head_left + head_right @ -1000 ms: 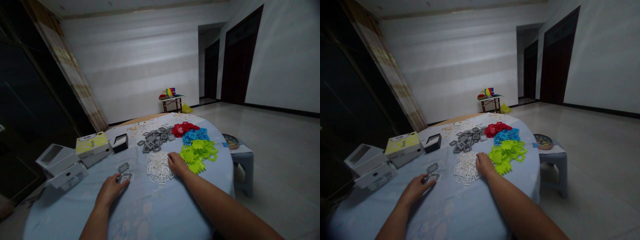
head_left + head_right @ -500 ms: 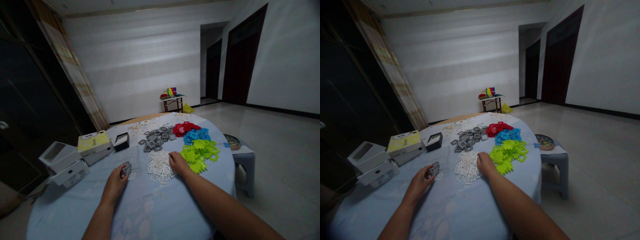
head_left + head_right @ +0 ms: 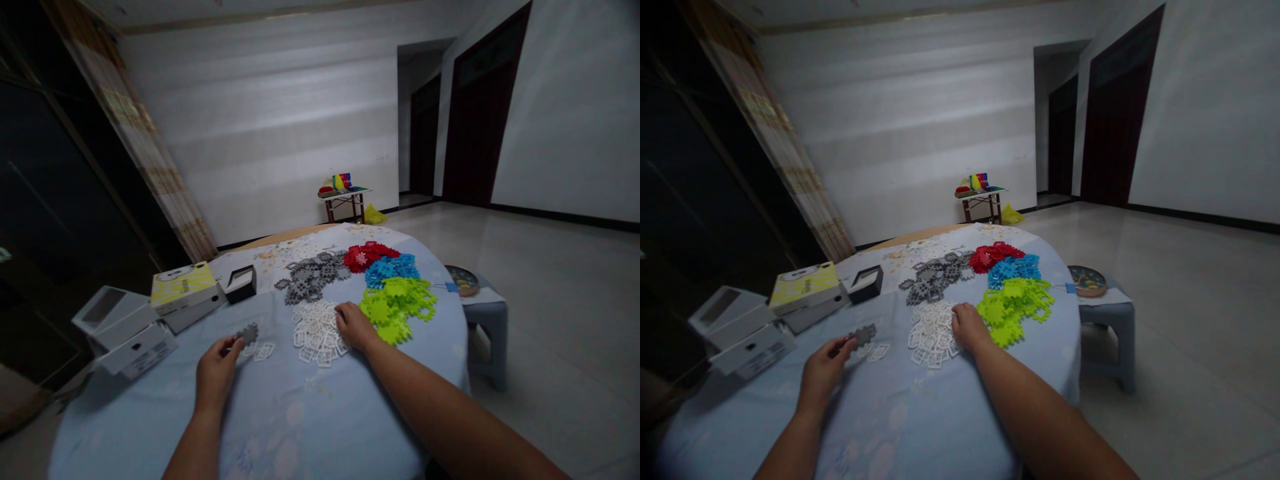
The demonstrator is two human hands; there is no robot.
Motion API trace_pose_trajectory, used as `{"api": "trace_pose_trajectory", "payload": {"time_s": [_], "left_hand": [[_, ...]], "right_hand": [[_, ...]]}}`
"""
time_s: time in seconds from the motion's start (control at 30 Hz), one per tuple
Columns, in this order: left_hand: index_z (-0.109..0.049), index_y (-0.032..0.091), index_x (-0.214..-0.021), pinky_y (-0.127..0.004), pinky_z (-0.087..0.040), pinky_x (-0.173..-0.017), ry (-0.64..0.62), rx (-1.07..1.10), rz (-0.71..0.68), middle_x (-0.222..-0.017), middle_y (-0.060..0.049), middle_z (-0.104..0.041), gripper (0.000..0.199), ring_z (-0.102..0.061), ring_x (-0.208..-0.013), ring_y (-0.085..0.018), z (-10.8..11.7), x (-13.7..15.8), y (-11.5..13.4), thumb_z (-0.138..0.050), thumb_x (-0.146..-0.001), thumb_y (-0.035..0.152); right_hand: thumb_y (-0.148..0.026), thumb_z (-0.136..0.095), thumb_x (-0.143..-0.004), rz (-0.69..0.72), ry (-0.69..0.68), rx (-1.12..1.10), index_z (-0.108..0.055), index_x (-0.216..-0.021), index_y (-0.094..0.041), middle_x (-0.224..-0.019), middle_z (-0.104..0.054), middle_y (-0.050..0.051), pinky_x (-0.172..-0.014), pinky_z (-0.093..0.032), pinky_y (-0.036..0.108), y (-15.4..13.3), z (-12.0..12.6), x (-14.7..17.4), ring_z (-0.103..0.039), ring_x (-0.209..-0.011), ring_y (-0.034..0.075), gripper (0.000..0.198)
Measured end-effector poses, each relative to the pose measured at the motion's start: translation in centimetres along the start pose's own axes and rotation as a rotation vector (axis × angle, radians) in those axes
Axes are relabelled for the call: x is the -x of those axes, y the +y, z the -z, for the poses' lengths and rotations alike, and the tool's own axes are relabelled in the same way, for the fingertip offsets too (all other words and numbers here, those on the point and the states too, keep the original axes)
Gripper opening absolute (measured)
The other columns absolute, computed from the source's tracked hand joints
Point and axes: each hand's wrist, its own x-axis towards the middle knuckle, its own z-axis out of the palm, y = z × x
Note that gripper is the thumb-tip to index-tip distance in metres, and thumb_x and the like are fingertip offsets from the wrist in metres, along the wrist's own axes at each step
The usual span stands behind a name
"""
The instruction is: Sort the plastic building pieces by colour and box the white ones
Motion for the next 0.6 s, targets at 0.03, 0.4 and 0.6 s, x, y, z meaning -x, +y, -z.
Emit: {"api": "trace_pose_trajectory", "payload": {"time_s": [0.03, 0.4, 0.6], "left_hand": [[-0.068, 0.013, -0.088, -0.031, -0.045, -0.058, 0.031, 0.038, 0.041, -0.068, -0.004, -0.064, 0.053, -0.055, -0.060, -0.017, 0.0, 0.0, 0.0, -0.060, -0.060, 0.057], [-0.062, 0.011, -0.067, -0.019, -0.023, -0.034, -0.342, 0.465, 0.371, -0.044, 0.006, -0.047, 0.038, -0.036, -0.035, -0.005, -4.1, -2.8, 5.4, -0.078, -0.050, 0.041], [-0.059, 0.014, -0.084, -0.022, -0.051, -0.061, -0.333, 0.662, 0.293, -0.082, -0.007, -0.066, 0.023, -0.064, -0.072, -0.012, -7.7, -6.5, 9.5, -0.068, -0.071, 0.030]], "right_hand": [[-0.019, -0.045, -0.086, 0.002, 0.002, -0.003, -0.061, -0.103, -0.014, -0.103, -0.061, 0.011, -0.090, -0.037, 0.027, 0.0, 0.0, 0.0, -0.052, -0.100, 0.019, 0.024], [-0.018, -0.045, -0.086, -0.001, -0.014, -0.007, -0.063, -0.098, -0.015, -0.102, -0.061, 0.010, -0.090, -0.037, 0.027, -0.3, 0.2, -0.1, -0.052, -0.099, 0.018, 0.022], [-0.016, -0.045, -0.085, -0.007, -0.022, -0.011, -0.063, -0.097, -0.015, -0.101, -0.061, 0.009, -0.090, -0.037, 0.026, -0.3, 0.4, -0.1, -0.052, -0.099, 0.018, 0.022]]}}
